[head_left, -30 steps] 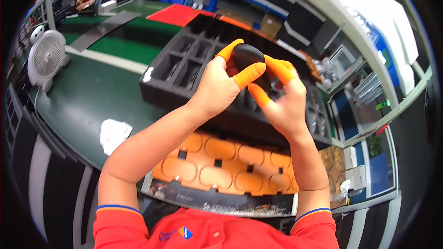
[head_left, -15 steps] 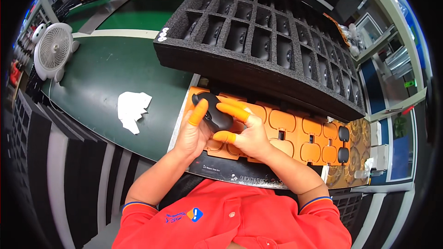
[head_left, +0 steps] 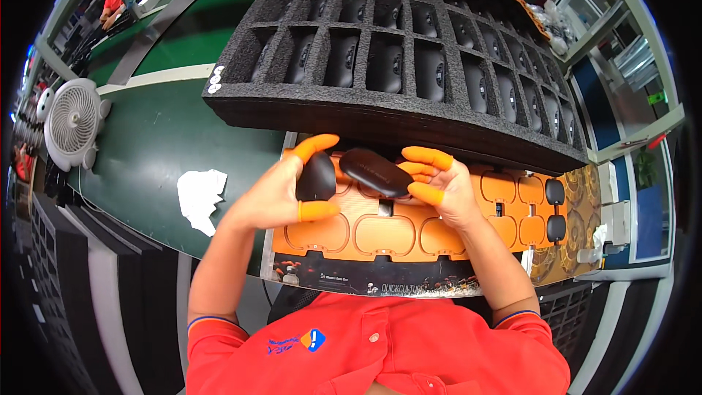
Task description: The person cleans electronic components with a wipe and cleaning liquid, then packs them into a foam-lined tray.
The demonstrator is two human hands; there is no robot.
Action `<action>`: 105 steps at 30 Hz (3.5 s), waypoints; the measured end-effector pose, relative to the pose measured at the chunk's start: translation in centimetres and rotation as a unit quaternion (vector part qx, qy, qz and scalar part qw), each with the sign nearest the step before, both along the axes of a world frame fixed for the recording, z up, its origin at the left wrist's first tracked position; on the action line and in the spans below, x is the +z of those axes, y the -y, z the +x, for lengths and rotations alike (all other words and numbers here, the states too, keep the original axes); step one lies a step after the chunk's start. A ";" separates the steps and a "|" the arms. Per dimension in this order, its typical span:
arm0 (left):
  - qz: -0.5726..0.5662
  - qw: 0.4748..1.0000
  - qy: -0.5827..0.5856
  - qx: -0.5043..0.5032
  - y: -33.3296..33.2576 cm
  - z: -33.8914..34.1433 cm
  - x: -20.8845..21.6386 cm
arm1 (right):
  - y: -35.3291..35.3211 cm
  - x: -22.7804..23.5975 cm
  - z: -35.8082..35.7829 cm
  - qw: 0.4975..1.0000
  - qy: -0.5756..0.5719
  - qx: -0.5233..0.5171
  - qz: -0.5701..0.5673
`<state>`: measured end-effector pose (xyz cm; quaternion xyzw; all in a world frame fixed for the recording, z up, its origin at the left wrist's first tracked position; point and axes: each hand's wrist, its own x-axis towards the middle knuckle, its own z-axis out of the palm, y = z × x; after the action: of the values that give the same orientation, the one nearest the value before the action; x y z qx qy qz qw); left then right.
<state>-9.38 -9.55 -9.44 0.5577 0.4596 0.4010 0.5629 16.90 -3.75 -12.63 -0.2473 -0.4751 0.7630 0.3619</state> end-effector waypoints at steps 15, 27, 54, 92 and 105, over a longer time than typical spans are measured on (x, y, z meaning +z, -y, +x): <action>0.160 0.857 -0.481 -0.089 -2.2 0.4 -1.2 | -0.7 -0.7 1.4 0.782 0.354 -0.119 0.499; 0.177 0.902 -0.394 -0.022 -1.2 -0.4 -1.8 | -0.5 -1.2 0.0 0.764 0.418 -0.047 0.490; 0.185 0.916 -0.356 0.005 -1.7 -1.8 -3.1 | -9.8 14.8 0.4 0.559 0.362 -0.133 0.734; -0.097 0.863 0.476 -0.140 -1.7 0.4 4.3 | -23.2 22.2 -8.1 0.752 0.182 0.015 0.633; 0.210 0.913 -0.337 0.088 6.5 -0.6 -1.0 | -41.0 16.1 9.0 0.432 0.628 -0.362 0.536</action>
<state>-10.00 -16.04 -10.47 0.7225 0.5744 0.3246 0.2067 25.88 37.24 3.45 -0.5642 -0.7521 -0.2120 0.2667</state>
